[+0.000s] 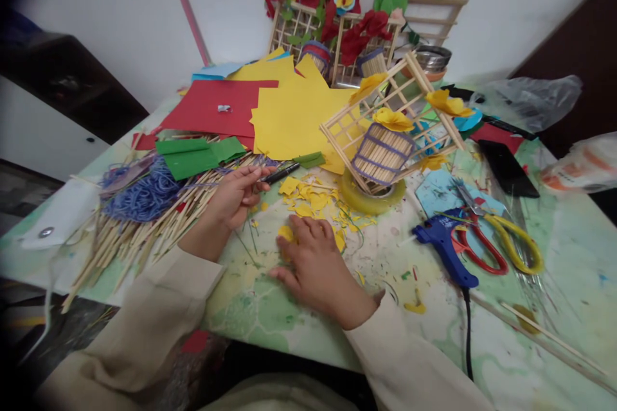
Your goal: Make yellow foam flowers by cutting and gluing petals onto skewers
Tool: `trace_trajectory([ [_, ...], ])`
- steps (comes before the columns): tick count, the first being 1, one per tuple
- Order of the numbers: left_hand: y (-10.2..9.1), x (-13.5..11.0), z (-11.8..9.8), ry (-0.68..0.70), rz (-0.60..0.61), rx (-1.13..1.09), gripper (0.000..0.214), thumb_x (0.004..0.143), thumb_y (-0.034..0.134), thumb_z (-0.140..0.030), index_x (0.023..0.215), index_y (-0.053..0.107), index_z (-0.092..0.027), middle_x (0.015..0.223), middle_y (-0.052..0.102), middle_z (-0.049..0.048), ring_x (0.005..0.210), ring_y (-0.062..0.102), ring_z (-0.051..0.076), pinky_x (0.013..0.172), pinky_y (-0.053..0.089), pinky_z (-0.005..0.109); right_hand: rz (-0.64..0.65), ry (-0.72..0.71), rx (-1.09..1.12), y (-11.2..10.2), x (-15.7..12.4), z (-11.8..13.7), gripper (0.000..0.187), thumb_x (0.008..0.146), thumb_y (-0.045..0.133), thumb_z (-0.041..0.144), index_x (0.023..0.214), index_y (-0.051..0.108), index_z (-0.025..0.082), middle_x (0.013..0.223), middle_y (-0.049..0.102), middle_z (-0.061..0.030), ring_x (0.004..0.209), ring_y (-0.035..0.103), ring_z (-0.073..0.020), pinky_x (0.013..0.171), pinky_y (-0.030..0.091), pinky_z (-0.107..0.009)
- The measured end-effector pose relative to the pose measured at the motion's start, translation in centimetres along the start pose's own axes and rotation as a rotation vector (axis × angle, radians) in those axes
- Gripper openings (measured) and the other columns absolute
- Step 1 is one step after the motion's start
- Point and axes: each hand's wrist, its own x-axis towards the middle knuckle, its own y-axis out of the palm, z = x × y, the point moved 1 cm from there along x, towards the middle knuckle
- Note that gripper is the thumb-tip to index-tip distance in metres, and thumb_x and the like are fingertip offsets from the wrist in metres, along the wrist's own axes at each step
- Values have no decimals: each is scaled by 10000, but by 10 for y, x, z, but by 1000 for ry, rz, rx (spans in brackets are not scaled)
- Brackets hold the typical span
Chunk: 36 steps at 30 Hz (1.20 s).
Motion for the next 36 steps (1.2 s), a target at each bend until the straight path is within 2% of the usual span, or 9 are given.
trace_trajectory([
  [2, -1, 1, 0, 0, -4, 3, 61, 764, 599, -162, 762, 567, -110, 1077, 631, 102, 515, 550, 11, 309, 174, 99, -4, -10, -1, 1, -1, -2, 498, 843, 432, 583, 1230, 546, 291, 1424, 382, -91, 1251, 325, -308, 1010, 230, -476],
  [6, -1, 1, 0, -1, -10, 9, 49, 784, 573, -153, 767, 560, -109, 1072, 633, 105, 512, 551, 10, 309, 181, 94, -80, 191, -110, 1, -1, -24, 573, 871, 389, 555, 1330, 460, 220, 1432, 387, -116, 1246, 332, -329, 997, 241, -493],
  [10, 0, 1, 0, 4, -2, -1, 44, 767, 588, -144, 774, 560, -111, 1070, 633, 108, 514, 560, 17, 308, 178, 95, -64, 298, -186, 4, 0, -40, 547, 905, 343, 504, 1319, 469, 170, 1433, 401, -111, 1241, 349, -330, 988, 252, -486],
  [15, 0, 1, 2, 2, 1, -4, 77, 739, 622, -155, 766, 561, -116, 1041, 643, 101, 515, 562, 23, 312, 176, 103, -99, 285, -216, 5, 1, -36, 546, 896, 372, 514, 1372, 399, 247, 1484, 312, -99, 1258, 335, -328, 991, 249, -475],
  [22, -1, 1, 3, 11, -2, 1, 74, 743, 617, -165, 764, 564, -117, 1044, 651, 100, 518, 561, 23, 318, 180, 106, -124, 357, -196, 0, 0, -36, 488, 896, 369, 511, 1261, 537, 235, 1438, 380, -118, 1233, 359, -335, 974, 269, -483],
  [26, 0, 0, 2, 8, -9, 5, 75, 746, 615, -174, 764, 573, -114, 1065, 644, 105, 514, 554, 21, 314, 177, 110, -129, 273, -154, -2, -2, -29, 497, 884, 415, 494, 1311, 489, 251, 1449, 367, -106, 1238, 347, -326, 983, 261, -486],
  [31, 0, 0, -1, 6, -22, 6, 89, 731, 628, -173, 782, 584, -114, 1084, 634, 104, 515, 551, 22, 312, 174, 111, -24, 116, -54, -5, -3, -20, 387, 856, 474, 508, 1147, 612, 292, 1426, 405, -70, 1239, 346, -309, 996, 249, -489],
  [34, -1, 1, -1, 15, -16, 5, 86, 745, 614, -183, 778, 577, -113, 1104, 628, 111, 526, 556, 24, 314, 182, 107, -37, 103, -21, -6, -2, -23, 387, 859, 452, 533, 1089, 642, 286, 1396, 449, -59, 1221, 362, -295, 992, 261, -477],
  [36, 0, 0, 1, 5, 4, 14, 76, 755, 601, -180, 774, 572, -111, 1110, 627, 119, 529, 559, 26, 317, 189, 105, -80, 138, -30, -4, -1, -28, 443, 866, 437, 530, 1186, 589, 265, 1405, 441, -76, 1230, 358, -298, 989, 268, -480],
])
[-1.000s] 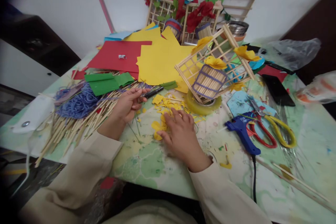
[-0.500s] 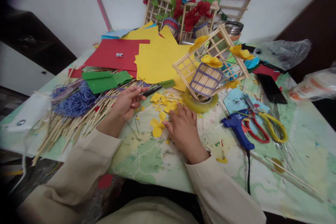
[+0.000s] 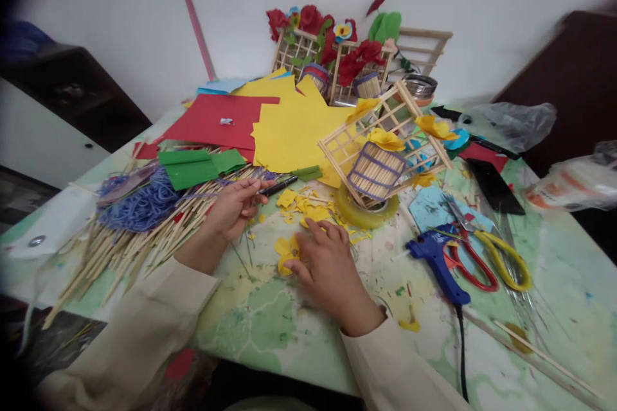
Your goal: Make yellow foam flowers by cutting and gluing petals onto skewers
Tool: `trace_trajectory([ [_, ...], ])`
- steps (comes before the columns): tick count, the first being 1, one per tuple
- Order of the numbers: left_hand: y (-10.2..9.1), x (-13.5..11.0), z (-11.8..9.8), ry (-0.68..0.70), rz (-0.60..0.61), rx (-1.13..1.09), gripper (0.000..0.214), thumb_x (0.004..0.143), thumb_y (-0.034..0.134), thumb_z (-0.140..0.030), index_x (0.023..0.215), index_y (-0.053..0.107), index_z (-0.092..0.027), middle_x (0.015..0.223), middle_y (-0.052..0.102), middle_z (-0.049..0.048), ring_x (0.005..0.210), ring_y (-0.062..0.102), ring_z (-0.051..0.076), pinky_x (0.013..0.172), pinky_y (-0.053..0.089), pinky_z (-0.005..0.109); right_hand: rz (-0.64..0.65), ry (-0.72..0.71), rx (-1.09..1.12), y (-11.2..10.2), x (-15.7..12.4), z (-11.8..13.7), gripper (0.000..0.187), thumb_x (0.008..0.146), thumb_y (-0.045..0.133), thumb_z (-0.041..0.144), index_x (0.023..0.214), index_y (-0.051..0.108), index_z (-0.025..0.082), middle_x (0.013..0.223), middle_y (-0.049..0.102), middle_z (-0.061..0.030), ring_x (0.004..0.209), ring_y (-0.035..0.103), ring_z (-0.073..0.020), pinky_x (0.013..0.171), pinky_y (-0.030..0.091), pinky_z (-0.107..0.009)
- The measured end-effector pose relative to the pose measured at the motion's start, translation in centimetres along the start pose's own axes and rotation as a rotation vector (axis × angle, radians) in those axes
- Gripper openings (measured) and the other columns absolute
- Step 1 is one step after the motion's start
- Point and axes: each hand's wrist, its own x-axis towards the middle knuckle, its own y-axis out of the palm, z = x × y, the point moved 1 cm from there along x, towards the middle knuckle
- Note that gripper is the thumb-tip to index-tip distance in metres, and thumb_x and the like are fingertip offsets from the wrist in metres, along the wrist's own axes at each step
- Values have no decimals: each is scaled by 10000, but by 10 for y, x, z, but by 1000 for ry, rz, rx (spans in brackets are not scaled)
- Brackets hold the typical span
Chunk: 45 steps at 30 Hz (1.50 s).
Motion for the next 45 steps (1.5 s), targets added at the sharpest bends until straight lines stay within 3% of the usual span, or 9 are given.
trace_trajectory([
  [3, 2, -2, 4, -43, 55, 51, 83, 742, 614, -185, 759, 588, -109, 1119, 621, 132, 545, 574, 40, 316, 184, 111, -29, 45, -23, 2, 1, -5, 525, 870, 438, 513, 1297, 493, 211, 1401, 447, -106, 1265, 338, -304, 1001, 254, -491],
  [6, 5, -4, 9, -90, 100, 125, 95, 713, 643, -192, 733, 615, -103, 1160, 596, 143, 579, 593, 56, 314, 172, 116, 0, 3, 21, -1, 1, -3, 442, 883, 431, 494, 1206, 562, 221, 1246, 591, -78, 1215, 406, -270, 1000, 249, -466],
  [9, 5, -4, 8, -69, 76, 135, 105, 710, 645, -205, 730, 626, -105, 1167, 592, 136, 581, 588, 51, 316, 174, 115, -64, -7, 54, -7, 6, -1, 387, 905, 400, 473, 1120, 607, 226, 1114, 658, -58, 1124, 467, -237, 977, 262, -431],
  [12, 2, -1, 2, -8, 19, 70, 105, 707, 647, -211, 720, 616, -112, 1139, 611, 114, 561, 576, 35, 321, 182, 113, -133, 21, -14, -9, 21, -1, 402, 918, 379, 445, 1178, 576, 210, 1237, 599, -77, 1141, 445, -249, 973, 254, -432],
  [18, -7, 4, -6, 29, -48, -4, 98, 722, 630, -211, 751, 602, -122, 1125, 619, 99, 534, 570, 25, 315, 173, 114, -58, 111, -196, 4, 50, -6, 365, 927, 368, 414, 1076, 600, 175, 1229, 580, -104, 1172, 421, -271, 957, 268, -435],
  [27, -8, 3, -6, 39, -32, -7, 109, 713, 633, -224, 753, 596, -130, 1086, 629, 98, 551, 575, 42, 319, 182, 108, -140, 277, -354, 11, 33, -4, 430, 889, 426, 431, 1109, 587, 98, 1221, 557, -182, 1126, 434, -324, 925, 293, -459],
  [31, -8, 2, -6, 47, -34, -4, 115, 714, 635, -224, 778, 613, -130, 1100, 626, 100, 550, 574, 42, 322, 187, 111, -147, 222, -343, 15, 33, -1, 483, 879, 438, 455, 1270, 495, 178, 1385, 424, -169, 1223, 366, -335, 961, 261, -478],
  [37, -8, 3, -4, 43, -35, -13, 102, 718, 633, -216, 760, 595, -131, 1086, 632, 100, 551, 578, 46, 325, 193, 113, -38, 58, -240, 17, 35, 5, 469, 893, 370, 512, 1267, 509, 266, 1432, 386, -109, 1250, 353, -313, 986, 250, -473],
  [45, -8, 5, -3, 37, -26, -10, 114, 710, 646, -219, 753, 584, -133, 1085, 634, 92, 543, 574, 41, 322, 187, 115, -93, 160, -255, 15, 38, -7, 522, 897, 379, 491, 1273, 483, 144, 1384, 453, -133, 1240, 353, -327, 983, 250, -469],
])
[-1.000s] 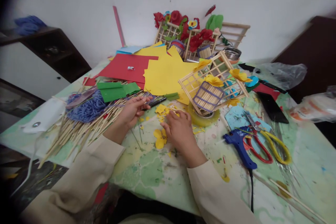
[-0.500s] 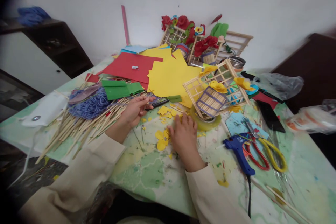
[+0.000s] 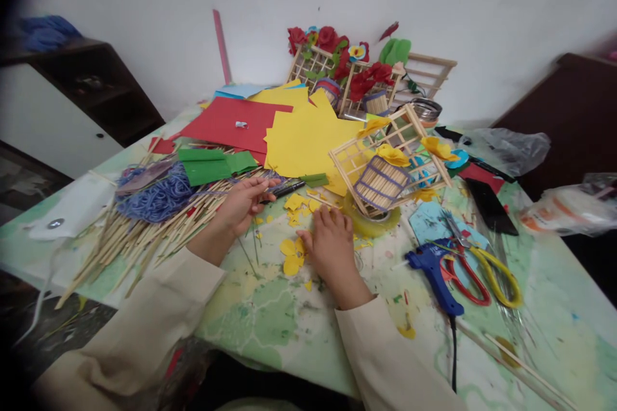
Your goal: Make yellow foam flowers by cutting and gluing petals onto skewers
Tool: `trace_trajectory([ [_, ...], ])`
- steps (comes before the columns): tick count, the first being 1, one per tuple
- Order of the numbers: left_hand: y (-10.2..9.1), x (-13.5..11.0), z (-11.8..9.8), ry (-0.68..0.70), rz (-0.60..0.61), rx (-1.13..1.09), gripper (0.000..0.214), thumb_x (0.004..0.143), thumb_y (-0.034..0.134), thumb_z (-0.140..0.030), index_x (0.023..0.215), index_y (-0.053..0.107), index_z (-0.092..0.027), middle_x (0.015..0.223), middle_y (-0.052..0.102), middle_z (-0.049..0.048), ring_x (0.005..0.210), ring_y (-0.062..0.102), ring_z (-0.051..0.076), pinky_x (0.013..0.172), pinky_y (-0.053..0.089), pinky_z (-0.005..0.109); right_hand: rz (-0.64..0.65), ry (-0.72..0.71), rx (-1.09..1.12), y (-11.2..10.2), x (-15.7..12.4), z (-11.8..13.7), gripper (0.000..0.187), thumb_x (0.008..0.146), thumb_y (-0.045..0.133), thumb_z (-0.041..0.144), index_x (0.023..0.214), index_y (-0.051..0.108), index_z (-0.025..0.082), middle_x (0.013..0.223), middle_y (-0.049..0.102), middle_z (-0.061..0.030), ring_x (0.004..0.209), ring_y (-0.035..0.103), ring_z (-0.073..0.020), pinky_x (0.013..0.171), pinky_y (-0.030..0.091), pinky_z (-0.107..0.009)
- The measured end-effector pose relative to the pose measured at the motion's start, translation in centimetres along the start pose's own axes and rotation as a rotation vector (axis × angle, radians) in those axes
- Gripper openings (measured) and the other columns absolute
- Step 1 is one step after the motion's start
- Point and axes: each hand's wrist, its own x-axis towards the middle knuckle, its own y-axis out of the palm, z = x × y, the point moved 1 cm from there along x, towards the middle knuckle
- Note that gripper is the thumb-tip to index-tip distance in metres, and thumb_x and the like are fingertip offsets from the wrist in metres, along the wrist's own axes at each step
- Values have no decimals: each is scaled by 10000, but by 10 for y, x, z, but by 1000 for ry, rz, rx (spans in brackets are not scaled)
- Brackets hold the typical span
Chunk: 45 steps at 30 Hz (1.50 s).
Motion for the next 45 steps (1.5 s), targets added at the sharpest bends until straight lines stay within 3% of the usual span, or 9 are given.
trace_trajectory([
  [8, 1, -2, -1, -4, -18, 7, 95, 714, 636, -198, 750, 584, -127, 1065, 644, 93, 541, 571, 32, 323, 193, 115, 21, -157, 120, -15, -6, 14, 400, 907, 380, 481, 1106, 591, 205, 1200, 610, -77, 1152, 441, -260, 995, 229, -435],
  [12, 0, -1, 0, -4, -6, 2, 117, 704, 651, -209, 761, 591, -128, 1055, 650, 101, 548, 576, 40, 328, 199, 115, -50, -45, 103, -19, -9, 4, 348, 901, 417, 381, 1130, 579, 175, 1230, 588, -95, 1128, 443, -273, 944, 275, -427],
  [16, 0, -1, -1, -2, -19, 4, 104, 707, 643, -203, 752, 587, -127, 1057, 650, 103, 550, 574, 45, 325, 196, 116, -50, 46, 24, -20, -14, -4, 270, 890, 417, 292, 984, 637, 167, 1067, 644, -118, 1060, 482, -284, 873, 316, -422],
  [21, 3, -3, -4, -18, -23, 18, 95, 708, 633, -190, 758, 588, -123, 1069, 644, 111, 542, 566, 43, 320, 187, 116, 30, -9, 40, -19, -15, -4, 291, 880, 431, 278, 1090, 613, 189, 1270, 562, -91, 1111, 465, -280, 879, 338, -424],
  [23, 4, -3, -5, -14, -33, 18, 93, 711, 632, -196, 751, 590, -123, 1062, 644, 104, 543, 565, 40, 320, 189, 115, -13, 20, 44, -21, -14, -11, 325, 875, 420, 245, 1141, 595, 182, 1301, 543, -95, 1119, 454, -293, 877, 344, -438],
  [30, 3, -4, -5, 3, -4, 21, 123, 692, 670, -223, 722, 588, -135, 887, 666, 58, 536, 551, 38, 326, 203, 114, -115, 54, 115, -35, -37, -50, 434, 787, 326, 34, 1059, 650, 128, 1006, 676, -88, 942, 517, -231, 830, 423, -360],
  [37, 3, -3, 1, -21, 35, 42, 120, 688, 661, -210, 735, 597, -120, 769, 633, 38, 510, 521, 36, 327, 211, 105, 0, 101, 78, -32, -59, -43, 466, 829, 355, 64, 1257, 534, 115, 1248, 591, -103, 1090, 482, -257, 897, 385, -376],
  [40, 3, -1, 4, -12, 50, 54, 106, 690, 650, -199, 730, 601, -114, 764, 633, 44, 503, 514, 35, 326, 209, 105, 94, 100, 39, -26, -53, -36, 475, 840, 375, 84, 1277, 524, 197, 1362, 498, -75, 1165, 429, -280, 901, 355, -409],
  [45, 4, -3, 4, -12, 39, 69, 60, 716, 611, -169, 733, 603, -112, 753, 632, 42, 493, 508, 31, 323, 207, 105, 80, 167, 26, -27, -54, -35, 436, 843, 404, 118, 1234, 561, 228, 1323, 522, -85, 1138, 421, -278, 867, 343, -394],
])
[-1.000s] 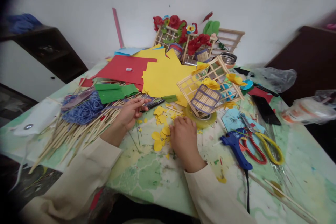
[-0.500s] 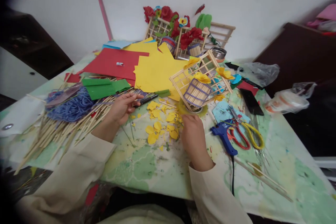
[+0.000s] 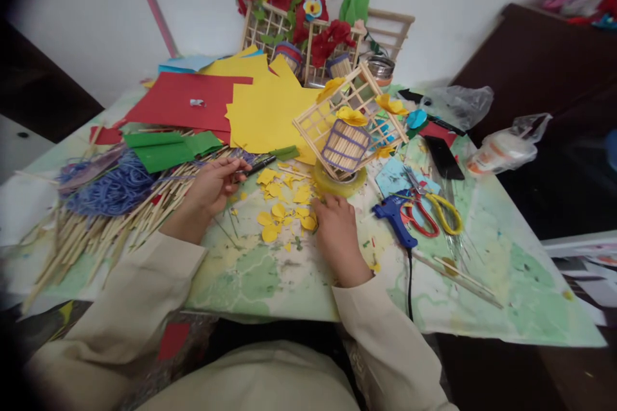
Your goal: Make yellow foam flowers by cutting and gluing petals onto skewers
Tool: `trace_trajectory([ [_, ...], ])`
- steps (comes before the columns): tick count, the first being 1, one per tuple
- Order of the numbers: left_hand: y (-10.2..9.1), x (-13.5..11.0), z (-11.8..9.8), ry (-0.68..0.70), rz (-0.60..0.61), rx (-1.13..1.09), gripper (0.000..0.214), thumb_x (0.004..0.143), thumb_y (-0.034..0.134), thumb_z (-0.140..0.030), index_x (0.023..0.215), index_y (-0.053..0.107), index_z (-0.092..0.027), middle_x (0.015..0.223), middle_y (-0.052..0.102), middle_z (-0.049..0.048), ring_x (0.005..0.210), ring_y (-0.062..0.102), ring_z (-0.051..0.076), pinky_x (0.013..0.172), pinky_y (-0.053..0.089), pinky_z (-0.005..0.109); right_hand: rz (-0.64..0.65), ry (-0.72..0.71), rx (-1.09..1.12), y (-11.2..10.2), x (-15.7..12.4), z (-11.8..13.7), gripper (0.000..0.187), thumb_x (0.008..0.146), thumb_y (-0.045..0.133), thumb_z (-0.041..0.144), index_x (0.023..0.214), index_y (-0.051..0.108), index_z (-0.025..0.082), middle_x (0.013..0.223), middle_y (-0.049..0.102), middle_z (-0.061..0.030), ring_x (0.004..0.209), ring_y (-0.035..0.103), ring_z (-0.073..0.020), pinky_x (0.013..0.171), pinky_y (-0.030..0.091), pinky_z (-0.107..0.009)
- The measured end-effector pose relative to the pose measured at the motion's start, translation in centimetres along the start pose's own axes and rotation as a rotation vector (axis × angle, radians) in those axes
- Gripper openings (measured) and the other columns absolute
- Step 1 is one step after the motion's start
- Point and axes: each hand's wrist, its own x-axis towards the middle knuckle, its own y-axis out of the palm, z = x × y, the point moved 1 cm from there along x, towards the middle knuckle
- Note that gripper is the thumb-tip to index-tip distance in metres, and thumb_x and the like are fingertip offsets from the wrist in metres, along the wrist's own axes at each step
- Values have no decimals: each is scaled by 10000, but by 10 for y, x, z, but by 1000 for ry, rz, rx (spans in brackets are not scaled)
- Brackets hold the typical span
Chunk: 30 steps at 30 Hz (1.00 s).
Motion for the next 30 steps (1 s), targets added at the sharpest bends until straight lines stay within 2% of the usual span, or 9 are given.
trace_trajectory([
  [3, 2, -2, 0, 5, 11, 10, 65, 719, 609, -171, 743, 605, -111, 761, 629, 42, 495, 509, 31, 322, 209, 107, -44, -37, 10, 1, -6, -1, 465, 826, 409, 95, 1239, 561, 246, 1351, 490, -80, 1170, 384, -272, 898, 314, -391],
  [7, 3, -2, 2, 1, 26, 15, 95, 703, 633, -196, 742, 611, -113, 769, 630, 44, 498, 506, 30, 331, 214, 106, -8, -90, 6, 9, -10, 2, 498, 809, 411, 69, 1210, 583, 309, 1372, 461, -66, 1193, 361, -271, 920, 287, -402],
  [10, 2, -1, 4, -2, 33, 16, 118, 690, 654, -215, 739, 610, -117, 772, 641, 50, 498, 509, 33, 338, 210, 114, -13, -54, 6, 11, -9, 2, 501, 811, 403, 70, 1225, 575, 292, 1347, 481, -87, 1181, 370, -276, 910, 298, -399],
  [15, 4, -4, 3, 5, 34, 26, 121, 692, 651, -222, 742, 615, -118, 780, 642, 50, 504, 509, 34, 347, 212, 118, -114, -51, 43, 4, -11, -5, 483, 815, 404, 75, 1222, 583, 262, 1334, 492, -91, 1167, 372, -274, 916, 302, -410],
  [20, 6, -8, 3, 2, 53, 35, 122, 700, 649, -230, 747, 607, -126, 775, 625, 38, 519, 507, 35, 343, 208, 115, -29, -137, 40, 10, -12, -1, 508, 805, 399, 55, 1213, 578, 298, 1290, 522, -78, 1153, 395, -258, 902, 317, -402],
  [22, 6, -7, 4, 3, 58, 32, 124, 699, 653, -230, 750, 604, -128, 778, 625, 38, 524, 507, 35, 345, 210, 115, -73, -89, 23, 9, -13, -3, 471, 830, 390, 90, 1238, 556, 257, 1275, 528, -99, 1136, 406, -263, 897, 328, -403],
  [24, 6, -7, 5, 3, 59, 34, 124, 700, 652, -229, 754, 606, -127, 782, 626, 39, 525, 506, 35, 346, 209, 116, -189, -22, 17, 4, -16, -12, 413, 853, 404, 159, 1236, 551, 214, 1256, 536, -115, 1118, 414, -272, 901, 335, -414],
  [28, 9, -9, 5, -27, 81, 40, 117, 697, 653, -215, 755, 606, -124, 760, 627, 36, 512, 500, 34, 348, 207, 122, -432, 168, -54, -8, -29, -52, 430, 821, 465, 272, 1231, 524, 159, 1227, 527, -154, 1112, 424, -320, 911, 323, -491],
  [30, 12, -13, 5, -50, 111, 44, 118, 706, 649, -219, 764, 610, -124, 666, 600, 16, 471, 476, 32, 346, 207, 126, -421, 292, -136, -10, -36, -74, 495, 782, 477, 277, 1247, 487, 106, 1224, 512, -195, 1110, 430, -349, 885, 335, -509],
])
